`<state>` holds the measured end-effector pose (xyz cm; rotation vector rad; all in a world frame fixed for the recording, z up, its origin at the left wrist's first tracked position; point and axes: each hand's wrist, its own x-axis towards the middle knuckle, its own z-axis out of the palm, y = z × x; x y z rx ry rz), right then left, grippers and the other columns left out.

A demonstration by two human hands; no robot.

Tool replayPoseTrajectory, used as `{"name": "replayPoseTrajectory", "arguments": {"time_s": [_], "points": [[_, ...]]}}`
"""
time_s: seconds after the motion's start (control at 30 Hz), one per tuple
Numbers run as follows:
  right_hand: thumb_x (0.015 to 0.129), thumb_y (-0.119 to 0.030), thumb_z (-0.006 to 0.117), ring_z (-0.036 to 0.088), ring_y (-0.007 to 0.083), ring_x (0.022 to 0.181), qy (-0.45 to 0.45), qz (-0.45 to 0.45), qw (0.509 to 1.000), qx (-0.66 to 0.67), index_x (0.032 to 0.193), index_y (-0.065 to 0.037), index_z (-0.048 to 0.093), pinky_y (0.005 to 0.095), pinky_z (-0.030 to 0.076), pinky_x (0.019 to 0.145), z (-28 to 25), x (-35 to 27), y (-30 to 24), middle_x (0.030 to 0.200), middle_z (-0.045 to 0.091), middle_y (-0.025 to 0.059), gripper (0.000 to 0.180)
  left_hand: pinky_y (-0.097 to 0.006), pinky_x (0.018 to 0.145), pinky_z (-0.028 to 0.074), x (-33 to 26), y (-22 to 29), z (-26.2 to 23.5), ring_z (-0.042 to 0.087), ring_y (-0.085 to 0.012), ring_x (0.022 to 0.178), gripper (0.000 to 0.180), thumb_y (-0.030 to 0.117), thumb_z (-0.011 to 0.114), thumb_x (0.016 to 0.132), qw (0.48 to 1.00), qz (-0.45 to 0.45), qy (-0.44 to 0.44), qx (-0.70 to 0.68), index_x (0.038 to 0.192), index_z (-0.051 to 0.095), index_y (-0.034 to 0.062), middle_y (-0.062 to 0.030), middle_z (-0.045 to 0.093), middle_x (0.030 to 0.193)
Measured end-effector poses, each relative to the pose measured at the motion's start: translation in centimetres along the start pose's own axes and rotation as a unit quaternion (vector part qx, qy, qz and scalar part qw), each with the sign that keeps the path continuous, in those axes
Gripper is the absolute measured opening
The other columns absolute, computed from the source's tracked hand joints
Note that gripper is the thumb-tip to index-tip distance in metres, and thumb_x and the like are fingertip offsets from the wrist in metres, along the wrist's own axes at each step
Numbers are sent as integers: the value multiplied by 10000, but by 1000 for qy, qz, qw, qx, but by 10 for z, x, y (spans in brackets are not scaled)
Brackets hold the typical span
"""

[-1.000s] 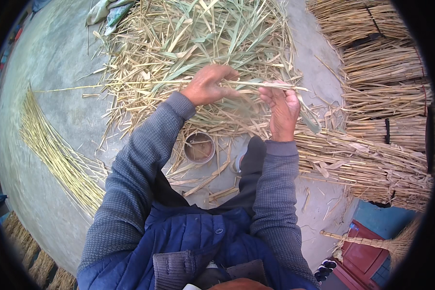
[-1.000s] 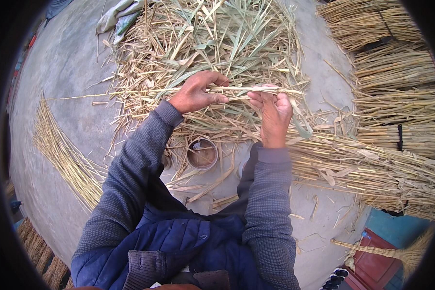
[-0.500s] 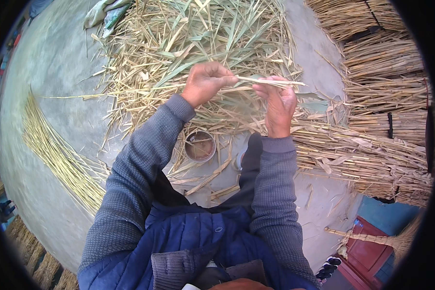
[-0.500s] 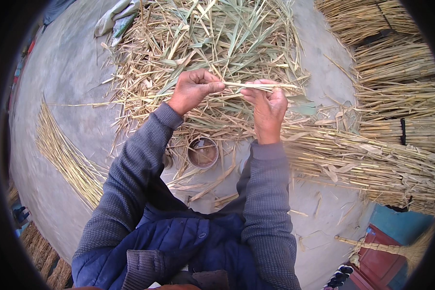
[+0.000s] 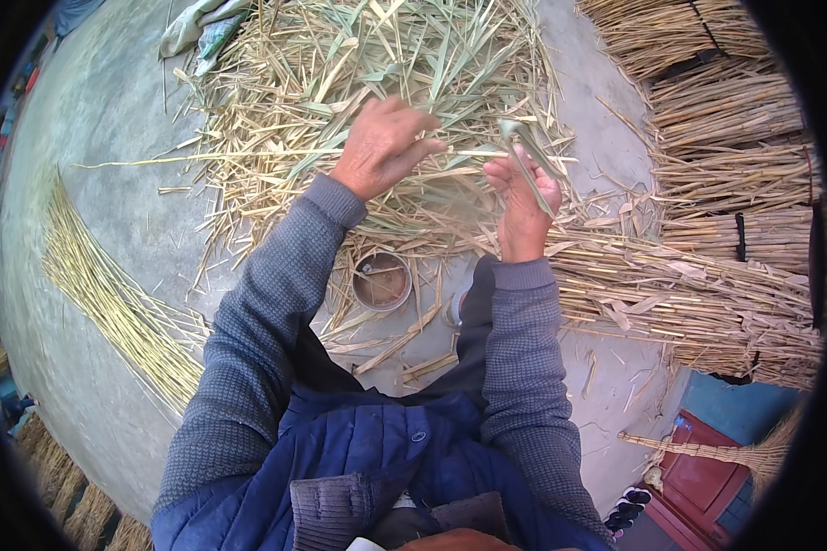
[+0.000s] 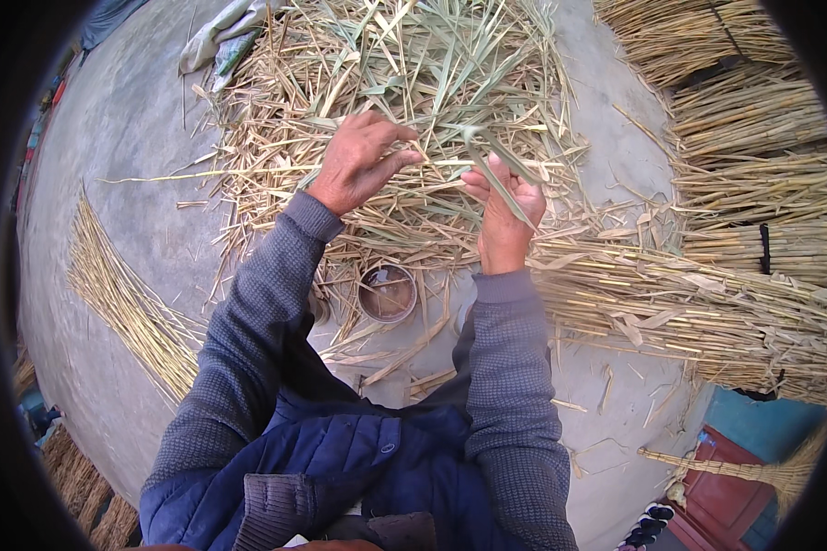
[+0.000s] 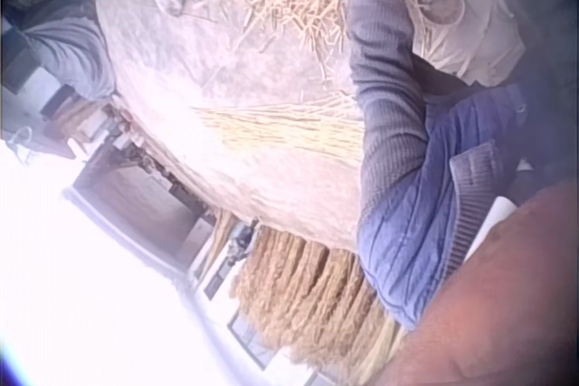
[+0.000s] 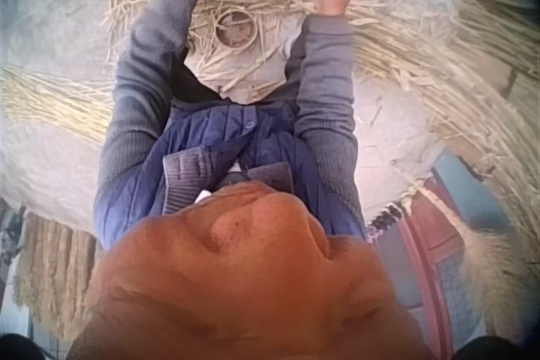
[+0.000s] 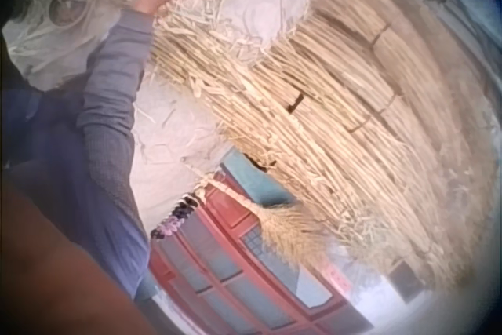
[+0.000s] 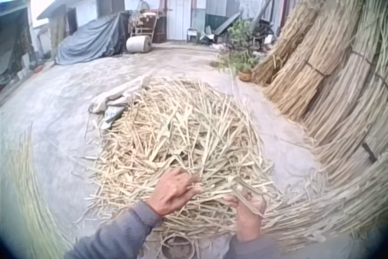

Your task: The person sits on the floor and repeatedly strips outer layers from individual dried straw stalks by hand. The person places the stripped stalks into a neat pile to the right and discards the removed layers onto the floor.

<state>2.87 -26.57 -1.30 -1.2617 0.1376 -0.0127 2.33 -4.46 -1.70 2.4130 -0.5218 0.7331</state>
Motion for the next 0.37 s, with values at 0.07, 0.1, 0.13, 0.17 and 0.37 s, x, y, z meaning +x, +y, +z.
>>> {"name": "replayPoseTrajectory", "arguments": {"time_s": [0.07,0.1,0.13,0.17,0.37], "points": [[955,-187,696,714,168,724,-8,3,1000,24,1175,47,591,233,583,629,4,-1,3,882,708,126,338,-372,713,445,4,13,7,607,-232,769,254,303,797,803,998,-8,5,-64,922,716,94,-48,669,787],[950,-179,700,714,167,724,-19,-10,999,47,1177,47,598,230,582,623,6,-3,6,887,712,129,336,-370,708,442,4,17,9,606,-231,752,239,295,801,797,995,-12,9,-96,900,718,96,-46,662,769],[945,-171,705,715,166,723,-14,-12,998,67,1179,46,605,228,581,618,7,-3,8,892,717,132,335,-367,704,440,5,17,8,603,-229,734,227,283,803,796,996,-10,5,-93,888,718,94,-44,658,755],[928,-128,717,718,170,743,-11,13,998,67,1156,43,603,231,584,632,6,-2,6,915,722,133,307,-365,700,439,6,17,6,601,-227,716,215,271,806,796,996,-7,1,-90,876,717,93,-41,654,741],[935,-63,683,715,215,937,-109,30,991,71,1251,12,520,266,606,729,-4,1,-8,1089,687,189,363,-343,703,500,6,3,-18,673,-235,725,159,237,785,817,966,-170,-100,-166,791,717,96,-72,707,754]]}}
